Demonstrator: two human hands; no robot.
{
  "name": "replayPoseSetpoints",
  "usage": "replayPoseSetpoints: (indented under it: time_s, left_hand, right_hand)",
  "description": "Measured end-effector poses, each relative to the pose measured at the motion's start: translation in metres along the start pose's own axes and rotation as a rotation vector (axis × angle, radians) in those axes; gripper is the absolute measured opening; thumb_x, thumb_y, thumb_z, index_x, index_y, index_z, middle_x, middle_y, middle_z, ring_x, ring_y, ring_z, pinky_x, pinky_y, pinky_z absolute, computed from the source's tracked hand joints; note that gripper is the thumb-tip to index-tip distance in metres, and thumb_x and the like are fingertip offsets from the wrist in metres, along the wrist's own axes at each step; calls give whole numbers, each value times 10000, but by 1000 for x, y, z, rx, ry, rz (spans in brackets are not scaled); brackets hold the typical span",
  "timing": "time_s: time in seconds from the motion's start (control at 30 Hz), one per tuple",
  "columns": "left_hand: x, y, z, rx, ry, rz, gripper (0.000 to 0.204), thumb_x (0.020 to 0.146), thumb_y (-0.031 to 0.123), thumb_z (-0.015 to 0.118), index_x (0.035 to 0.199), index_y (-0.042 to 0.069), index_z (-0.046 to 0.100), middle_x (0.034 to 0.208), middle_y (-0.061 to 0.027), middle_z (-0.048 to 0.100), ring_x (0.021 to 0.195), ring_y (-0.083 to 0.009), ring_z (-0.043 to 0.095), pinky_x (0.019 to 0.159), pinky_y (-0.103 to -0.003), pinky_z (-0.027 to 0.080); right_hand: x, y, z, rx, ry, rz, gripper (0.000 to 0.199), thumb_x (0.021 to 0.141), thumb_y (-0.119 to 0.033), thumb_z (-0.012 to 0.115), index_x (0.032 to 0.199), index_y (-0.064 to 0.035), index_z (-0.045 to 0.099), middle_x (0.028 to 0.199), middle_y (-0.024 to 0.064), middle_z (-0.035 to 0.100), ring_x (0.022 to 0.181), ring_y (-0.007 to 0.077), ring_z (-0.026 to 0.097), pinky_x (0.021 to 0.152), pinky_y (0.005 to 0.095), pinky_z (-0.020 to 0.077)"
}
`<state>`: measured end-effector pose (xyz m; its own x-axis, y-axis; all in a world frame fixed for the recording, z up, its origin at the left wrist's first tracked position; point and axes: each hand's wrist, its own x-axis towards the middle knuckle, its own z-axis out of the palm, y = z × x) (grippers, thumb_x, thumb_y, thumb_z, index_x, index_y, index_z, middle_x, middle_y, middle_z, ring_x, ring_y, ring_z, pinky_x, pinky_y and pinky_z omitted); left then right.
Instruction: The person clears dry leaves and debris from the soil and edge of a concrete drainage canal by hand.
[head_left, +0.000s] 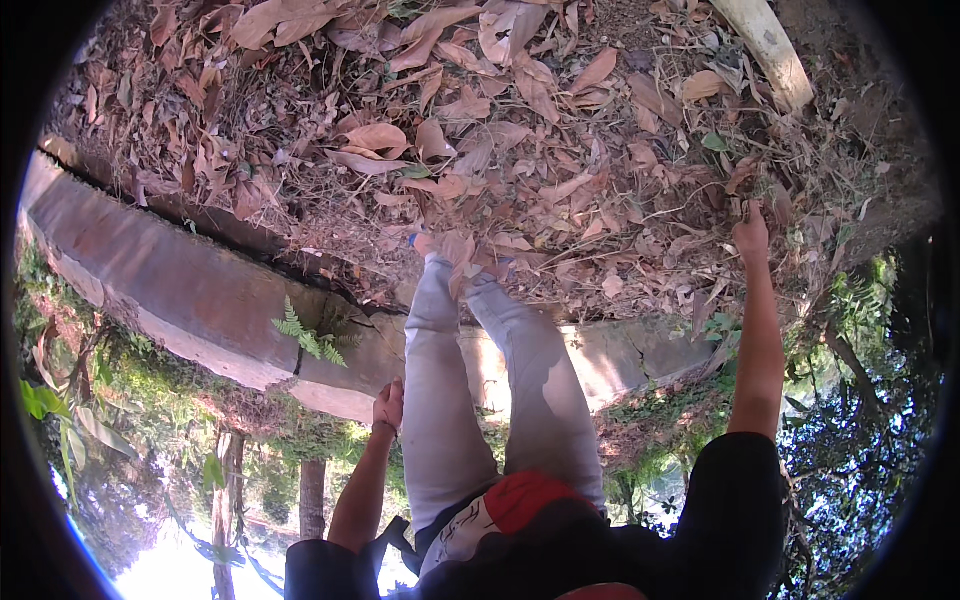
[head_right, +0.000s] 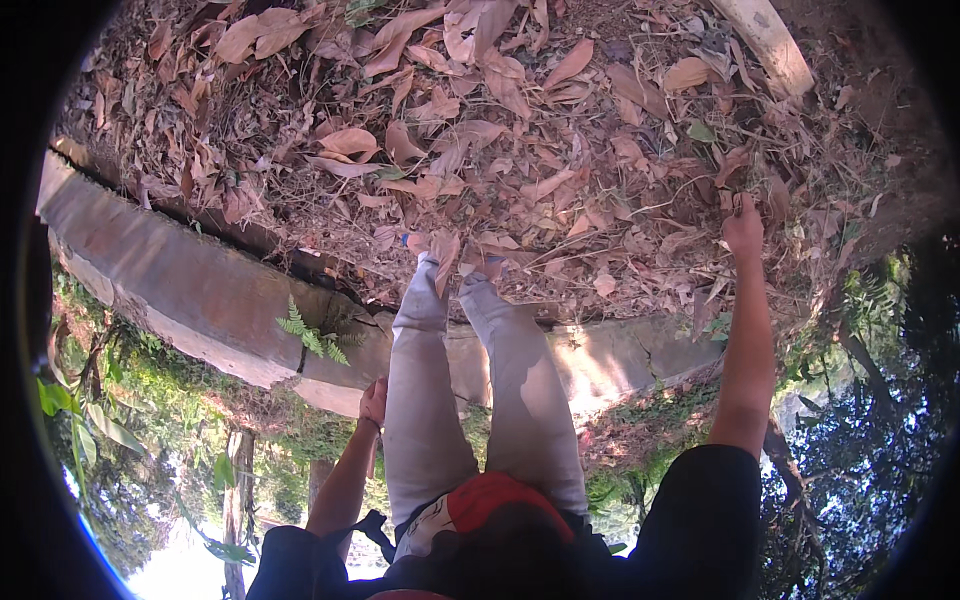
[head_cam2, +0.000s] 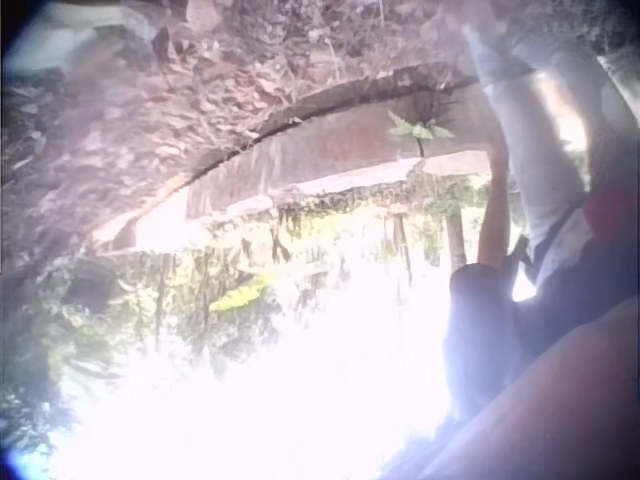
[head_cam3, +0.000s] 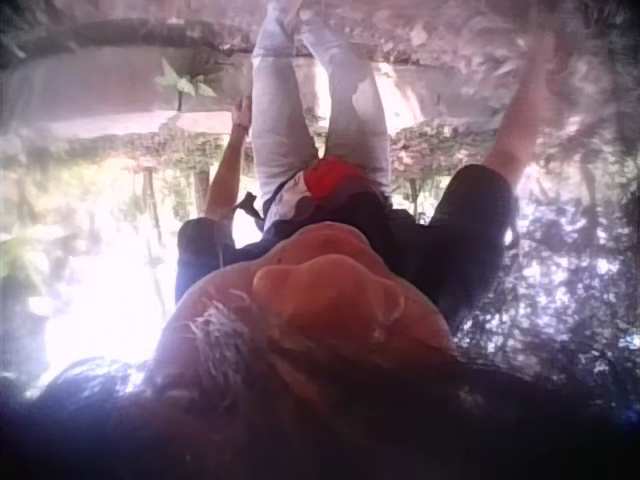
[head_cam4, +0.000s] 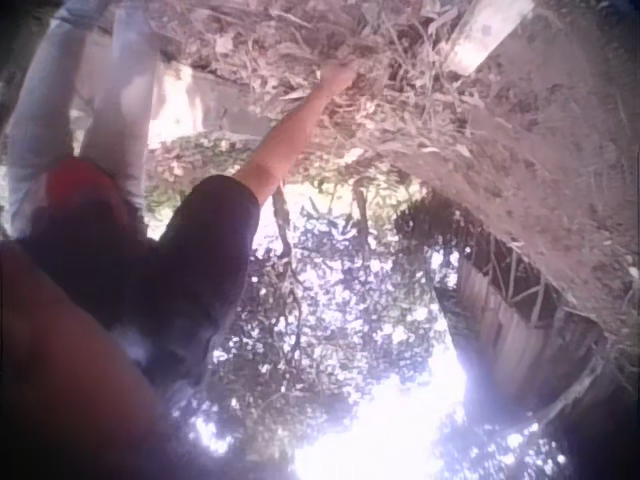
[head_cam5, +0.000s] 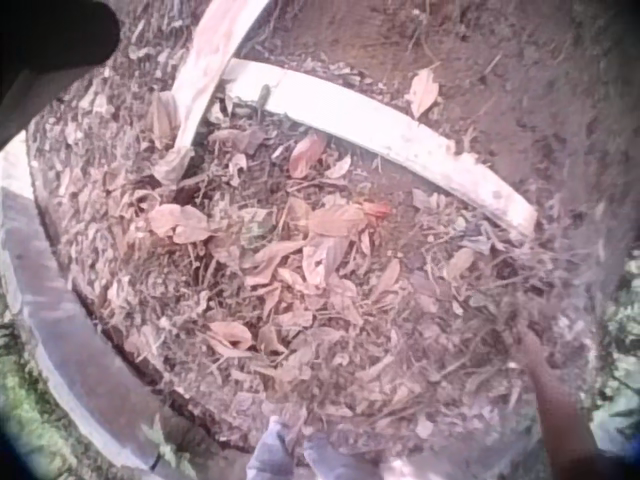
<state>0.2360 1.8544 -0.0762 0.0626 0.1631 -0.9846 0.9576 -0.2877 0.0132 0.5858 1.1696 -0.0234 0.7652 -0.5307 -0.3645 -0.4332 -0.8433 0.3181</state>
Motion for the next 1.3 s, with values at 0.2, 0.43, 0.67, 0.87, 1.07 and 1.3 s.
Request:
replayPoseSetpoints:
  time_s: [0.2, 0.43, 0.67, 0.87, 1.07, 1.3]
  left_hand:
    - [-23, -6, 11, -79, 16, -6, 508, 944, 446, 409, 961, -18, 614, 823, -96, 641, 769, -166, 568, 723, -314, 454]
    - [21, -113, 40, -732, -134, -68, 407, 971, 302, 368, 1209, 7, 515, 1049, -87, 630, 906, -208, 607, 826, -327, 494]
    - [-21, -81, 25, -412, 67, 108, 457, 947, 371, 397, 1170, 6, 555, 1021, -132, 647, 956, -261, 609, 855, -354, 479]
    - [-36, -77, -8, -71, 67, 122, 475, 941, 396, 400, 1148, 4, 570, 1003, -144, 650, 956, -268, 608, 855, -359, 476]
    - [-33, -64, -57, 312, 3, 144, 495, 935, 421, 402, 1126, 3, 585, 985, -157, 652, 956, -275, 608, 855, -364, 472]
    - [-5, -68, -129, 416, -6, 136, 521, 927, 450, 406, 1100, 1, 603, 964, -171, 655, 955, -284, 607, 856, -370, 469]
  right_hand:
    - [-34, -95, 5, 568, -219, -75, 602, 838, -338, 623, 1359, -171, 372, 1334, 245, 426, 1276, 397, 349, 1084, 442, 217]
    - [-88, -84, 53, -197, -350, -187, 678, 713, -226, 714, 1297, -205, 369, 1411, 165, 317, 1294, 357, 300, 938, 475, 441]
    - [-100, -79, 57, -80, -346, -120, 577, 739, -244, 693, 1248, -187, 427, 1391, 146, 295, 1285, 380, 280, 913, 524, 444]
    - [-95, -68, 68, 144, -402, -128, 553, 819, -335, 612, 1316, -182, 423, 1465, 166, 228, 1335, 402, 224, 999, 559, 328]
    - [-166, -183, -6, 234, 138, -138, 529, 839, -294, 568, 1337, -176, 434, 1411, 183, 311, 1309, 375, 269, 990, 580, 286]
    - [-297, -495, -74, 294, 104, -1091, 491, 764, -233, 654, 1233, -178, 522, 1420, 135, 297, 1289, 418, 268, 959, 645, 256]
